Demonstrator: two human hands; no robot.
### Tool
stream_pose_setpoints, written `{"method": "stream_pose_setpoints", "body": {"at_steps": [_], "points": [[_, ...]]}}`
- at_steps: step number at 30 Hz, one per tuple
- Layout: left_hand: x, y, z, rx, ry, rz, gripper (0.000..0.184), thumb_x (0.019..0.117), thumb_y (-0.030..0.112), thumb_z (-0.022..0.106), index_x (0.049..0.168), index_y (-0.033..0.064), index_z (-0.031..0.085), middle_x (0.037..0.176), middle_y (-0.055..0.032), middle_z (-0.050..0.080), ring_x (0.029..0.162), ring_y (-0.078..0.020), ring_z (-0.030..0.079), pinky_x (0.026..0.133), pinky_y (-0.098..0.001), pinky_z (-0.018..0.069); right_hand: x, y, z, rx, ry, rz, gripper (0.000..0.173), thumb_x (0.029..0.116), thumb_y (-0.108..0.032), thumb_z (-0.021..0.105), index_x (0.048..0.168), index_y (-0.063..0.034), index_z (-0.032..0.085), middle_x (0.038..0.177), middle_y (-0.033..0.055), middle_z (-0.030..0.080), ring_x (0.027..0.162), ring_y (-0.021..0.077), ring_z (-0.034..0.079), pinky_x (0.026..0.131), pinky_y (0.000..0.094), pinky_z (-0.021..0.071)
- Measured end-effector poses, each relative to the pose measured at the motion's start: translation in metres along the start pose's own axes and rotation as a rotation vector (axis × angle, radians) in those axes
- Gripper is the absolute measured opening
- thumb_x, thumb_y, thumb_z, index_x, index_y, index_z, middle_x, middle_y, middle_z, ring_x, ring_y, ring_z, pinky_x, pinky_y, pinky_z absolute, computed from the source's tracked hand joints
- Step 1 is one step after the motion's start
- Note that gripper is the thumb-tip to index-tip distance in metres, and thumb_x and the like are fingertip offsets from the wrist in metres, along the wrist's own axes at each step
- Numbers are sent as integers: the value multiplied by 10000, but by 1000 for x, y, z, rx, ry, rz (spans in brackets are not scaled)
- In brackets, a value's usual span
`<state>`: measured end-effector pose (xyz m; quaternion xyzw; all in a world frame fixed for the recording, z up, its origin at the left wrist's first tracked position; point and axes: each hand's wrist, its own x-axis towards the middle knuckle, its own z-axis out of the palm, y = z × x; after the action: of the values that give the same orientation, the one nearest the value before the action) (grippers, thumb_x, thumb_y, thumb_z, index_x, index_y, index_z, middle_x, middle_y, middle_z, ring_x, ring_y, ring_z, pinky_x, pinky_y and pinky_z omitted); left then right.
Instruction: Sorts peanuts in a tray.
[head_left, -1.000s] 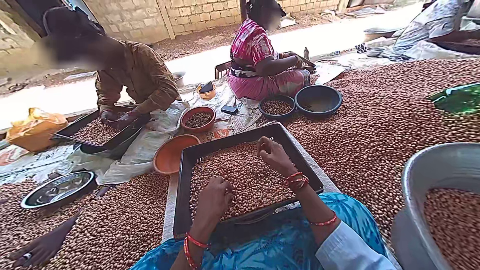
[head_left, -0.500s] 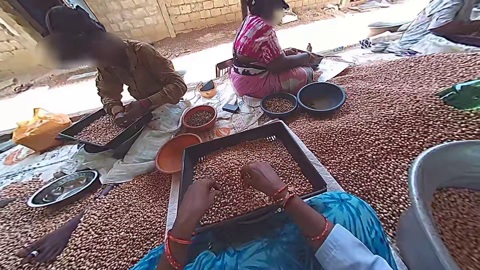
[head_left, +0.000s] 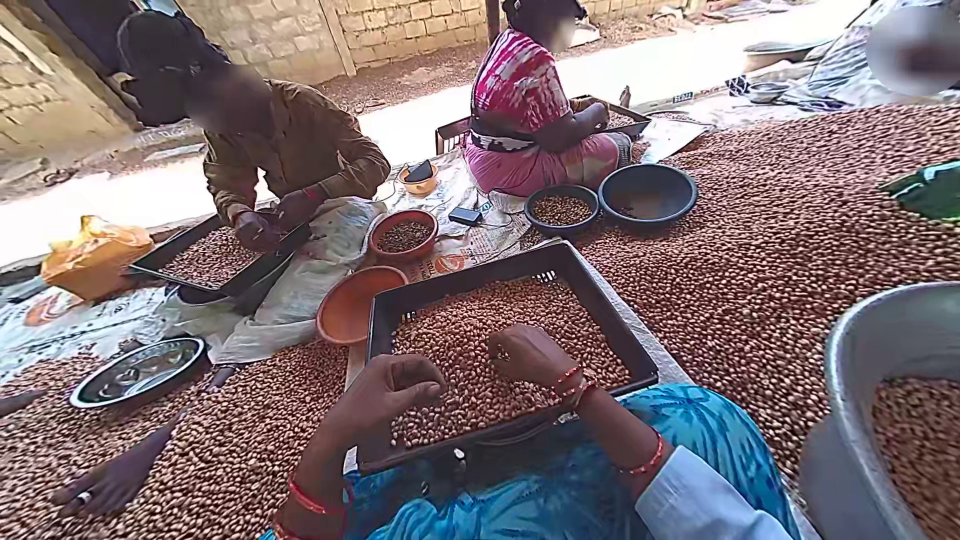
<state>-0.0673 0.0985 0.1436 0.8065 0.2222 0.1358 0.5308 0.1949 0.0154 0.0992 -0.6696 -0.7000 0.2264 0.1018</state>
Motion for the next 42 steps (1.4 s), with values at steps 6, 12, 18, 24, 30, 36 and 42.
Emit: {"method": "stream_pose_setpoints", "body": {"at_steps": [6, 12, 18, 24, 30, 36, 42], "points": [[22, -9, 7, 698, 235, -495, 204, 983, 82, 631, 1143, 83, 758, 1117, -156, 746, 1076, -356, 698, 969, -587, 505, -34, -7, -38, 381, -117, -449, 156, 961, -114, 709, 1060, 4, 730, 893, 73, 740, 782, 124, 681, 748, 330, 554], [37, -20, 27, 836, 157, -659, 250, 966, 222, 697, 1186, 120, 755, 1159, -176, 729, 1116, -391, 677, 967, -605, 502, -47, 24, -62, 529, 66, -338, 222, 995, -114, 661, 1183, 3, 682, 1080, 58, 738, 935, 64, 696, 863, 252, 570], [16, -24, 0, 395, -150, -301, 108, 938, 139, 729, 999, 54, 756, 871, -23, 741, 798, -123, 689, 785, -350, 565, -40, 65, -63, 97, 104, 331, 397, 995, -270, 682, 1339, -79, 637, 1187, 188, 716, 1097, 374, 685, 975, 600, 499], [16, -13, 1, 598, -167, -651, 307, 946, 273, 760, 1175, 72, 726, 983, -143, 739, 879, -283, 715, 847, -490, 567, -35, 67, -54, -18, -32, 692, 526, 923, -237, 763, 1378, -36, 593, 1320, 276, 631, 1237, 457, 616, 990, 638, 495], [44, -19, 60, 741, -143, -747, 548, 937, 265, 718, 1331, -75, 548, 1247, -288, 638, 1221, -431, 608, 1032, -584, 462, -20, 33, -26, -105, -322, 391, 680, 905, -324, 796, 1440, -12, 515, 1321, 293, 614, 1239, 481, 597, 972, 688, 471], [52, -27, 91, 151, 201, -188, 678, 983, 130, 648, 1573, 19, 334, 1549, -212, 459, 1349, -278, 550, 1111, -428, 459, -5, 25, -15, 145, -224, 98, 606, 936, -189, 748, 1443, 23, 494, 1254, 308, 630, 1183, 471, 615, 977, 679, 453], [47, -33, 47, 546, 598, -84, 201, 958, 44, 638, 1122, 38, 755, 1114, -168, 702, 917, -279, 711, 838, -453, 588, -22, 26, -41, 670, 121, -139, 285, 1009, -54, 599, 1293, -38, 616, 1208, 75, 694, 816, 110, 706, 693, 303, 608]]}}
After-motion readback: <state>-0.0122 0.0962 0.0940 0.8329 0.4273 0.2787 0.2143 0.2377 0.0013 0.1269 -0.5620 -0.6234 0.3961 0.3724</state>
